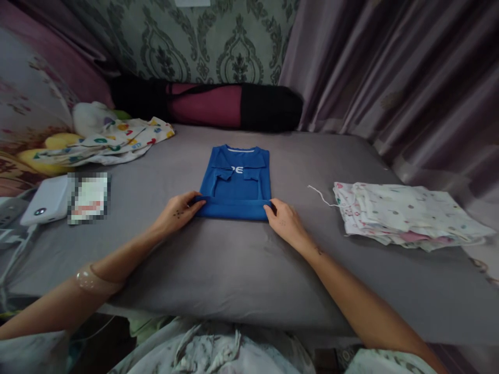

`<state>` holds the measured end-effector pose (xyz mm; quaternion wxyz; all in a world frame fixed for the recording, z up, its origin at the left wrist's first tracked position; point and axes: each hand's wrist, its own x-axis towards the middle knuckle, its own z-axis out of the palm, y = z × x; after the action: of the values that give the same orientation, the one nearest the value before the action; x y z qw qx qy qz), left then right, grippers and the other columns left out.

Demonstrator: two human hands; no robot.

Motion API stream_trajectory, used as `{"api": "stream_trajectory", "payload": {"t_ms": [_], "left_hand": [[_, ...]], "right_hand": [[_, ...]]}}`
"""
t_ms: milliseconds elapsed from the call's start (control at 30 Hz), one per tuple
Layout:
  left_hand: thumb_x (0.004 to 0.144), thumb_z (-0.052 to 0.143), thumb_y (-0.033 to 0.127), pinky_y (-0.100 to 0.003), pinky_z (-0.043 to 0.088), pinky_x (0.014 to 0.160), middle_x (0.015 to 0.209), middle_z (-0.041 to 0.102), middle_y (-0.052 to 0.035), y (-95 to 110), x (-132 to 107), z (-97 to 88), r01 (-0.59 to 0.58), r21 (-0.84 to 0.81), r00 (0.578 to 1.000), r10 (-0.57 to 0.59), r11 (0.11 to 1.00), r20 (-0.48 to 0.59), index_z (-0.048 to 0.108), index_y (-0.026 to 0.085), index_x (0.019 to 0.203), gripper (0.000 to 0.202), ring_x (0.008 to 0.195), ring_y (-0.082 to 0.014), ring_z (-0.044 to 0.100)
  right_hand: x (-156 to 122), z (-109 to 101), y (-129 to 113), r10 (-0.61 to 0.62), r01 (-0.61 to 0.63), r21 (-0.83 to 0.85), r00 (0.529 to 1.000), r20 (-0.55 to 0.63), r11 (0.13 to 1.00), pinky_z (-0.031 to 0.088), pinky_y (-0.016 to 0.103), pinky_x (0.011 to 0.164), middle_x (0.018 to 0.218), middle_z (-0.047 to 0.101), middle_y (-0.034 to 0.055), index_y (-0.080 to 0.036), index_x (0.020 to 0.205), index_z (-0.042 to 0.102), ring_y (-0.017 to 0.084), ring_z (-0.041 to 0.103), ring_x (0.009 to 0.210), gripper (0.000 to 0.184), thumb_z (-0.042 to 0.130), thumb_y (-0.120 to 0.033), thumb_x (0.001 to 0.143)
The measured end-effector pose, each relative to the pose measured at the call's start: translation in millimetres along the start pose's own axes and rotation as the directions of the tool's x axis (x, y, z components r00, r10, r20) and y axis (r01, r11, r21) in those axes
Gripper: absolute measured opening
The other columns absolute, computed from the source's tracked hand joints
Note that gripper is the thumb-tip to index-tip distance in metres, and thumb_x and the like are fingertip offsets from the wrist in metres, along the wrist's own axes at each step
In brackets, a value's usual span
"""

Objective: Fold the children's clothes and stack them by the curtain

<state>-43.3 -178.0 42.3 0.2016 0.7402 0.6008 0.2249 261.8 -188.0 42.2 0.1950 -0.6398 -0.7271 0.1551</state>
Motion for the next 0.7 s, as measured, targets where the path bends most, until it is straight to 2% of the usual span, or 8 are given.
{"api": "stream_trajectory", "payload": {"t_ms": [167,533,633,700], "left_hand": [[0.09,0.047,0.039,-0.03,0.047,0.071,0.087,0.068,-0.0081,-6,2,7.3,-0.01,0.055,1.0,0.011,0.998,-0.017,0.061,0.017,0.104,0.029,0.077,-0.0201,0.064],[0.093,0.043,0.037,-0.032,0.048,0.07,0.084,0.066,-0.0079,-10,4,15.0,-0.016,0.12,0.997,0.025,0.993,-0.075,0.056,0.017,0.103,0.026,0.074,-0.0198,0.063],[0.092,0.046,0.035,-0.033,0.049,0.071,0.089,0.066,-0.0093,-11,3,16.2,-0.014,0.159,0.996,0.028,0.987,-0.086,0.054,0.016,0.105,0.024,0.079,-0.021,0.062],[0.092,0.046,0.034,-0.035,0.051,0.074,0.097,0.064,-0.011,-10,1,14.4,-0.052,0.199,0.99,0.077,0.979,-0.119,0.052,0.016,0.108,0.025,0.085,-0.0216,0.062]], "right_hand": [[2,8,4,-0.015,0.016,-0.109,1.0,0.002,0.994,0.042,0.03,0.064,0.084,0.069,0.0083,-0.018,0.101,0.063,0.022,0.063,0.074,0.027,0.042,-0.033,0.093],[3,14,4,-0.009,0.005,-0.233,1.0,-0.016,0.972,0.042,0.031,0.063,0.081,0.068,0.0108,-0.017,0.107,0.059,0.025,0.065,0.075,0.031,0.034,-0.033,0.097],[2,13,1,0.008,-0.011,-0.247,1.0,-0.011,0.969,0.042,0.032,0.063,0.082,0.068,0.011,-0.016,0.112,0.057,0.025,0.065,0.076,0.031,0.036,-0.032,0.096],[1,10,-3,0.018,-0.016,-0.248,1.0,0.006,0.969,0.044,0.033,0.066,0.085,0.069,0.0117,-0.015,0.117,0.054,0.026,0.066,0.079,0.031,0.037,-0.031,0.096]]}}
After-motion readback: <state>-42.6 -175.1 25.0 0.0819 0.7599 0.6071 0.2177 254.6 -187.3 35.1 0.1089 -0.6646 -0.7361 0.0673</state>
